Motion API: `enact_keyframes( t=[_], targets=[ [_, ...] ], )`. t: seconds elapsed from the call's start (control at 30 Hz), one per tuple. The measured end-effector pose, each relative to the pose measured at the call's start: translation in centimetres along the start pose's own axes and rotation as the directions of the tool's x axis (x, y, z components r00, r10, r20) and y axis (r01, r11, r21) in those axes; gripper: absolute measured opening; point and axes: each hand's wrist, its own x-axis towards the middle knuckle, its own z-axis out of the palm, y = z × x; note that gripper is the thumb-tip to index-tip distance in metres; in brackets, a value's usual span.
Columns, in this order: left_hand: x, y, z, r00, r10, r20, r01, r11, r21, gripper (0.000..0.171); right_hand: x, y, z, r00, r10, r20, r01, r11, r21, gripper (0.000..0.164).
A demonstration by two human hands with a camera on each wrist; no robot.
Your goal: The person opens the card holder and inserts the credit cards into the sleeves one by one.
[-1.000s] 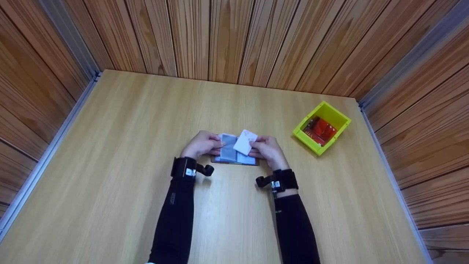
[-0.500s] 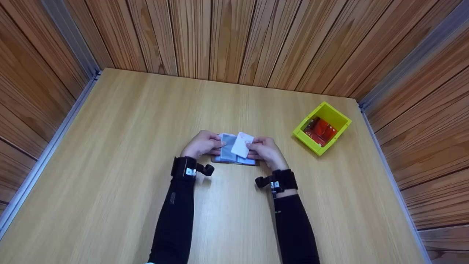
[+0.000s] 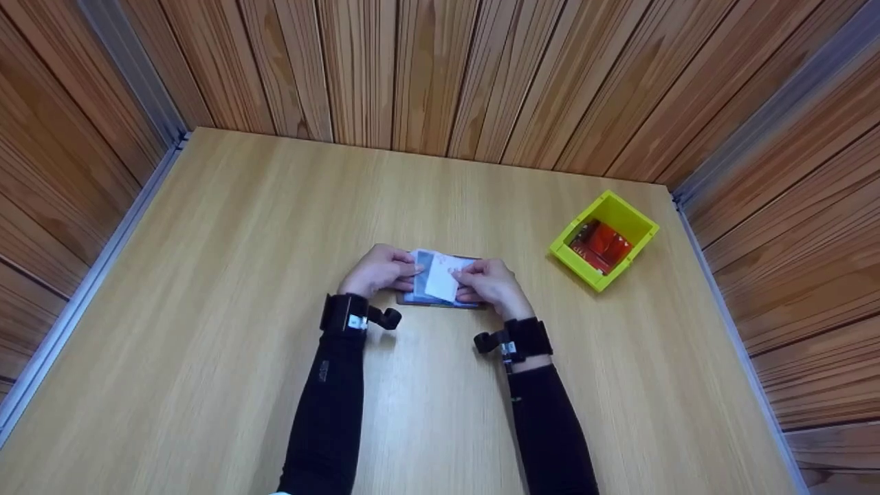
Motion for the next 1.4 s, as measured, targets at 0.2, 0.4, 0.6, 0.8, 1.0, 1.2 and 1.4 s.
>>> enact_keyframes(
  t=[0.2, 0.4, 0.6, 0.8, 1.0, 1.2, 1.4],
  targets=[
    [0.1, 0.4, -0.2, 1.000, -0.020, 0.021, 0.020, 1.000, -0.021, 0.026, -0.1, -0.5, 0.7, 0.997, -0.030, -0.077, 0.027, 0.999, -0.038, 0.021],
    [0.2, 0.6, -0.3, 1.000, -0.015, 0.026, 0.015, 1.000, -0.020, 0.027, -0.2, -0.7, 1.2, 0.994, -0.073, -0.084, 0.071, 0.997, -0.033, 0.016],
    [0.4, 0.9, -0.2, 0.999, -0.017, 0.045, 0.018, 1.000, -0.021, 0.032, -0.2, -0.6, 1.3, 0.988, -0.149, -0.043, 0.146, 0.987, -0.073, 0.010],
    [0.5, 1.1, -0.1, 0.999, -0.024, 0.034, 0.024, 1.000, 0.014, 0.035, -0.2, -0.6, 1.0, 0.987, -0.152, -0.054, 0.149, 0.988, -0.042, 0.010],
    [0.7, 1.3, 0.0, 0.999, -0.015, 0.035, 0.014, 0.999, 0.031, 0.030, -0.1, -0.6, 0.8, 0.989, -0.128, -0.080, 0.129, 0.992, 0.011, 0.013],
    [0.1, 1.2, 0.2, 0.999, -0.004, 0.031, 0.003, 0.999, 0.037, 0.030, 0.3, 0.2, 0.9, 0.990, -0.130, -0.060, 0.132, 0.991, 0.022, 0.016],
    [-0.5, 1.4, 0.7, 0.996, -0.012, -0.083, 0.023, 0.991, 0.135, 0.023, 0.2, 0.3, 1.2, 0.995, -0.101, -0.018, 0.101, 0.995, -0.011, 0.015]
  ],
)
